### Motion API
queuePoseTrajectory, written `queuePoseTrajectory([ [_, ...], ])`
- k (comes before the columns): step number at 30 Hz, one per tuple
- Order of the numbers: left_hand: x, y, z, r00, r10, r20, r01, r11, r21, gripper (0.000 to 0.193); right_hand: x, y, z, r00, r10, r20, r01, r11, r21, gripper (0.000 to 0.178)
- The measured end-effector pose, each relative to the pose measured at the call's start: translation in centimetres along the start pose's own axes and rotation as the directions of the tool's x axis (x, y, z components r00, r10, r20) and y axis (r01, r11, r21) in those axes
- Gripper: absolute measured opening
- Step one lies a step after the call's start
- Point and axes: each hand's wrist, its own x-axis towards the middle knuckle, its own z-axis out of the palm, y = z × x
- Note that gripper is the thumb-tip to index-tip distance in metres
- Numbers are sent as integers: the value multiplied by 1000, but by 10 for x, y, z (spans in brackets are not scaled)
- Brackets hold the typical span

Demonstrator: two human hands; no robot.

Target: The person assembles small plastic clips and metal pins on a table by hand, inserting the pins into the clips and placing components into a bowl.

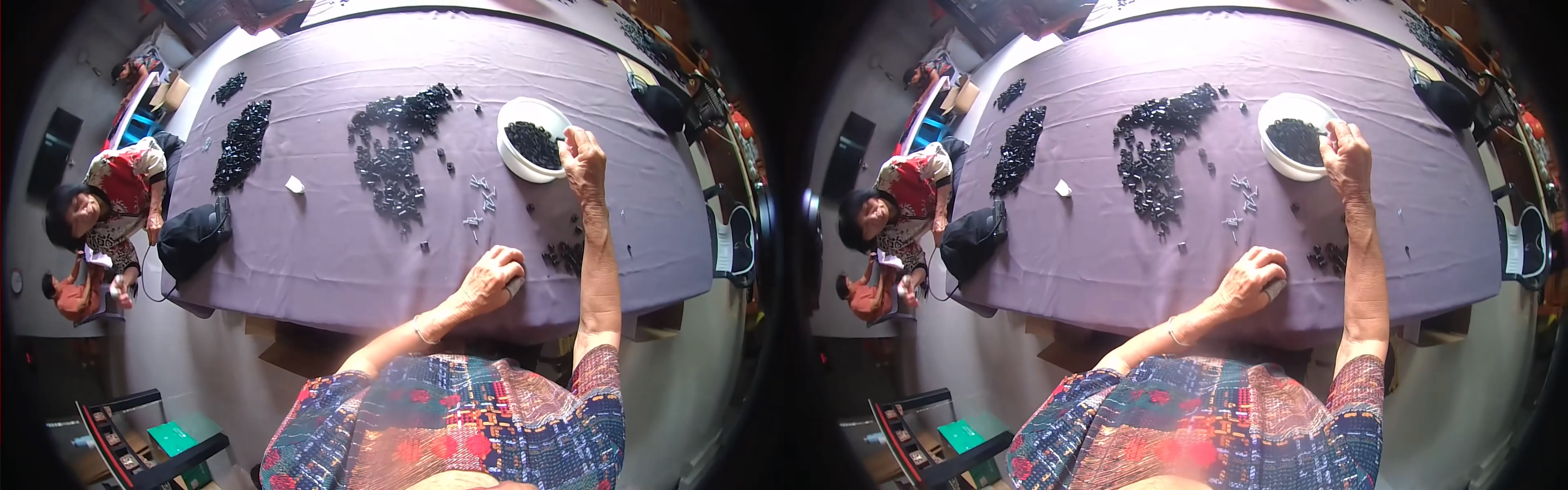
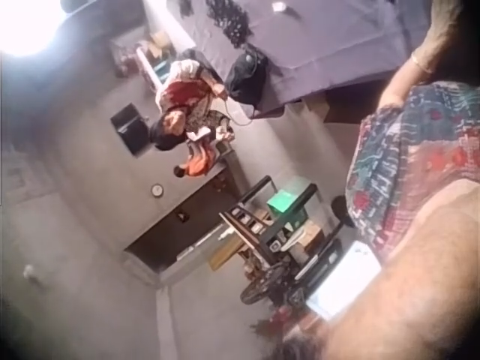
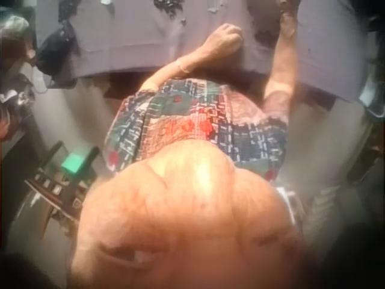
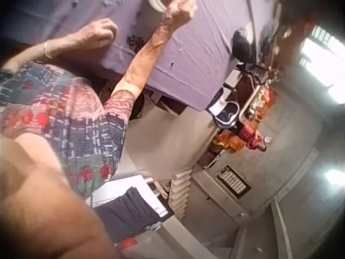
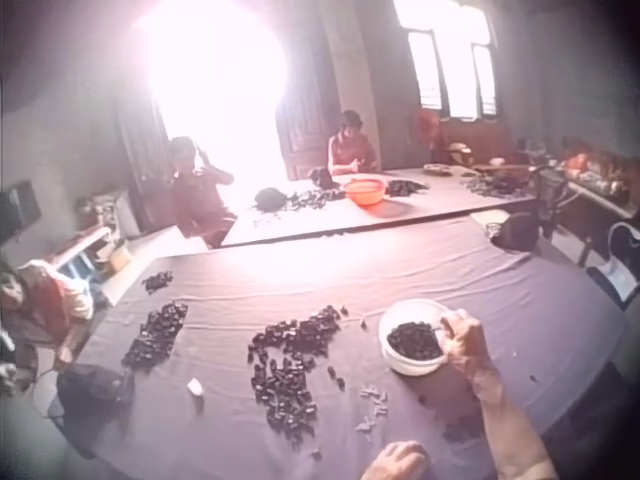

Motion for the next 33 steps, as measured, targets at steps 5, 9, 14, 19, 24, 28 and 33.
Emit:
queuePoseTrajectory([
  [5,0,-1,0,1000,0,-2,-1,1000,-9,14,-13,-10,-1,993,-117,-35,114,991,-69,17],
  [9,-1,-4,0,999,29,-18,-29,999,-14,17,-54,-40,-7,979,-169,111,169,986,9,11],
  [14,1,-2,2,1000,18,-16,-18,1000,-12,17,-99,-24,9,934,-19,357,85,982,-170,22],
  [19,-1,-4,4,999,35,-14,-35,999,-2,17,-118,-19,12,931,21,366,39,987,-157,21],
  [24,-2,-4,3,999,41,-18,-41,999,17,18,-119,-22,9,919,-5,394,84,980,-183,20],
  [28,-1,-3,3,998,48,-32,-48,999,12,18,-127,-22,4,911,-35,412,132,968,-211,19],
  [33,-2,-4,3,997,57,-49,-56,998,17,17,-140,-34,-8,935,-135,328,226,939,-258,20],
])
